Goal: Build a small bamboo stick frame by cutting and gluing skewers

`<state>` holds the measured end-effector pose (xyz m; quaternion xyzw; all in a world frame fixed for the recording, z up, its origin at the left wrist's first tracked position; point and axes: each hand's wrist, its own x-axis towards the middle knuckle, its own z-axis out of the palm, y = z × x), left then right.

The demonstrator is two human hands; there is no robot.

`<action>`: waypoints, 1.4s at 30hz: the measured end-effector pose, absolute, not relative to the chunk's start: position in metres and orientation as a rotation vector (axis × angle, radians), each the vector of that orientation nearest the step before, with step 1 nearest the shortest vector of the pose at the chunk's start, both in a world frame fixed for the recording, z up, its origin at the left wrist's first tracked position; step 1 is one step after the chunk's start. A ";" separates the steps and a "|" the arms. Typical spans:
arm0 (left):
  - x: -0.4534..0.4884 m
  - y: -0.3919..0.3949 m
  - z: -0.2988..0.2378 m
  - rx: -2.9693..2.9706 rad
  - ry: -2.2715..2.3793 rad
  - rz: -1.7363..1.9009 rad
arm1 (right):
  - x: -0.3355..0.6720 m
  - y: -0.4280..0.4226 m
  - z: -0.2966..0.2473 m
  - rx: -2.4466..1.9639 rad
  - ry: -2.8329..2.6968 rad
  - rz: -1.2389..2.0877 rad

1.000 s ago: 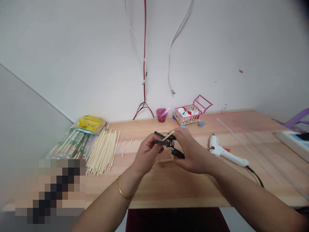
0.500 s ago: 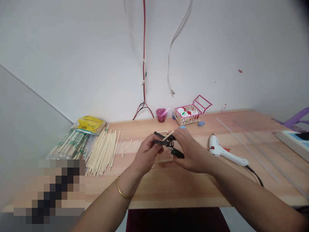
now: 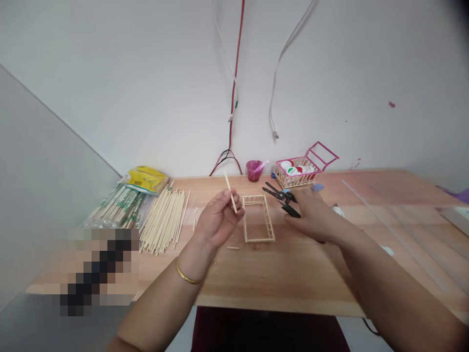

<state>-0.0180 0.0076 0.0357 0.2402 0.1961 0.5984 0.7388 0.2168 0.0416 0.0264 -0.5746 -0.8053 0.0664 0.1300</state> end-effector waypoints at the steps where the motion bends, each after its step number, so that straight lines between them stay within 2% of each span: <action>1: -0.018 0.008 0.036 0.515 0.426 1.309 | 0.219 0.044 0.023 -1.739 -2.372 0.156; 10: -0.019 0.009 0.038 0.565 0.525 1.341 | 0.221 0.050 0.013 -2.106 -2.436 0.120; 13: -0.021 0.008 0.036 0.792 0.733 1.384 | 0.226 0.052 0.007 -2.051 -2.445 0.092; 16: -0.024 0.008 0.032 1.298 1.020 1.410 | 0.228 0.054 0.005 -1.869 -2.408 0.052; 19: -0.026 0.010 0.028 1.851 1.214 1.399 | 0.222 0.053 0.011 -1.565 -2.265 0.240; 22: -0.024 0.012 0.024 2.075 1.262 1.384 | 0.210 0.049 0.018 -1.293 -2.047 0.481; 28: -0.022 0.020 0.016 2.151 1.315 1.340 | 0.193 0.046 0.008 -1.152 -1.924 0.528; 35: -0.021 0.026 0.009 2.227 1.285 1.316 | 0.186 0.049 -0.002 -1.087 -1.697 0.951; 42: -0.023 0.029 0.007 2.251 1.269 1.327 | 0.180 0.047 -0.004 -1.088 -1.666 0.977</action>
